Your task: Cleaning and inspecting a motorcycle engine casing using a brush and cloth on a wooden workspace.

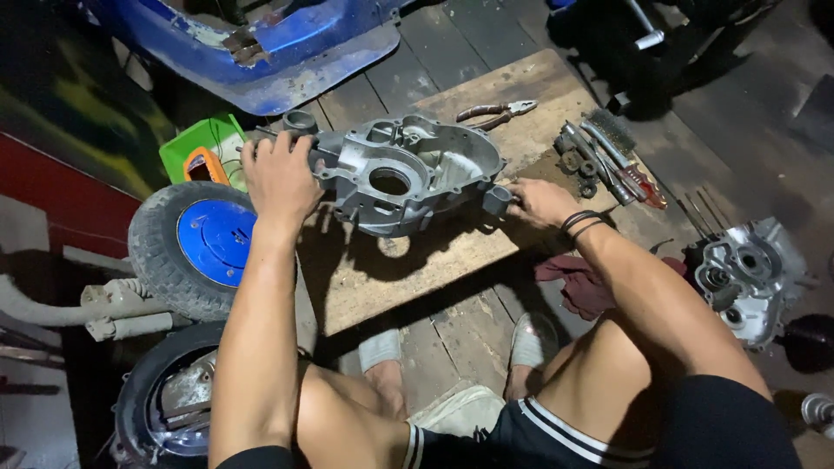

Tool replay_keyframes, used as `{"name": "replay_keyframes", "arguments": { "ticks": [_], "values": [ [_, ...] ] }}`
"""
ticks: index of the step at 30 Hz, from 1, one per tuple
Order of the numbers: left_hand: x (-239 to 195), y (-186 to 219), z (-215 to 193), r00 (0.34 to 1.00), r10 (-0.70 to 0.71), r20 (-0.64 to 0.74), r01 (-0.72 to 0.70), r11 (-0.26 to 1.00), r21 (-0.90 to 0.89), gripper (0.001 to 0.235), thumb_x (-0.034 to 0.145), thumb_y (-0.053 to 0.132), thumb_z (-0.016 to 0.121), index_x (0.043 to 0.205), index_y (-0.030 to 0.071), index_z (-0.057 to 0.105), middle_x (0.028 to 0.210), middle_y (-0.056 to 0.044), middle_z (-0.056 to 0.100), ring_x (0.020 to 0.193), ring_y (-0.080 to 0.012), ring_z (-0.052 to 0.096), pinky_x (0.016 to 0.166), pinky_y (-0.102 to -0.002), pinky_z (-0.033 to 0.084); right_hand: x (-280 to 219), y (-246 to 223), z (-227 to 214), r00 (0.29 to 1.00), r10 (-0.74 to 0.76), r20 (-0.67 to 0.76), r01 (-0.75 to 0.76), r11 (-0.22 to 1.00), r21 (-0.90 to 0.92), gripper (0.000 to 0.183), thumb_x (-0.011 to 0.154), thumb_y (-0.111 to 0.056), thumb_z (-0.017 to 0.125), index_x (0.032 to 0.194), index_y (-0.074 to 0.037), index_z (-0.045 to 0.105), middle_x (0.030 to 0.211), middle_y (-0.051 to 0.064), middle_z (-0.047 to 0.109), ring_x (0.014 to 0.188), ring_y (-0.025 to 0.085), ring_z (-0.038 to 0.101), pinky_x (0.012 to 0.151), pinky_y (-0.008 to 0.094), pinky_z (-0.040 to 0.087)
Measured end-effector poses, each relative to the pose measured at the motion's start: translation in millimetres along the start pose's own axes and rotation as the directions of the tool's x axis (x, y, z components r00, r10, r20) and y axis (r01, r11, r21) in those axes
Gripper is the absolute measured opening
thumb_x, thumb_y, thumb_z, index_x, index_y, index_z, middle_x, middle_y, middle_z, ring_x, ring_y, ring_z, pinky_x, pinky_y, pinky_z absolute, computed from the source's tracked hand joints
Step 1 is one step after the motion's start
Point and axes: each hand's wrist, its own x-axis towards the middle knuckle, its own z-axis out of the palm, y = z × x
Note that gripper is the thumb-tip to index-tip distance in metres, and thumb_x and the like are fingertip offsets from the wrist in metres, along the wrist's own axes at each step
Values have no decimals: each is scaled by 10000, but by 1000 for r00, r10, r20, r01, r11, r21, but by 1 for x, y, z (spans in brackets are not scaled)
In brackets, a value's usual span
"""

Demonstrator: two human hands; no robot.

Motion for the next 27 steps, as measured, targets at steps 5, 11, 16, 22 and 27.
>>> {"name": "replay_keyframes", "arguments": {
  "ticks": [5,11,16,22,27],
  "values": [
    [1,-1,3,1000,2,-11,-1,1000,11,357,818,358,779,1132,205,705,973,-65,592,874,-295,612,1083,-514,349,-9,-20,-29,999,-28,46,23,993,115,561,851,-559,702,1202,-124,651,1102,186,671,1107,467,662,957,575,570],
    [3,2,-2,1000,-6,-20,6,1000,17,300,862,359,754,1109,198,701,966,-55,588,874,-281,608,1083,-496,349,-4,-14,-19,991,31,130,-45,993,106,519,900,-570,651,1155,-121,700,1107,165,735,1124,415,685,966,538,570],
    [2,-1,10,999,5,-41,-5,1000,14,311,857,386,751,1104,207,695,960,-52,584,878,-284,607,1068,-500,356,5,1,6,993,51,104,-59,995,75,455,915,-516,653,1126,-116,705,1076,157,754,1098,391,704,934,533,580],
    [1,-1,8,1000,-17,-19,17,1000,11,283,866,359,754,1109,224,703,960,-39,590,876,-270,610,1083,-488,333,-9,-24,-27,980,92,176,-103,993,52,457,925,-526,642,1136,-126,708,1096,156,766,1117,385,706,966,520,569],
    [4,4,1,999,-33,-12,33,999,12,343,813,365,788,1109,210,709,957,-58,606,875,-288,613,1073,-522,342,-9,-12,-24,948,141,286,-190,970,151,478,817,-572,750,1115,-199,763,1103,96,798,1140,365,707,999,507,568]
  ]
}}
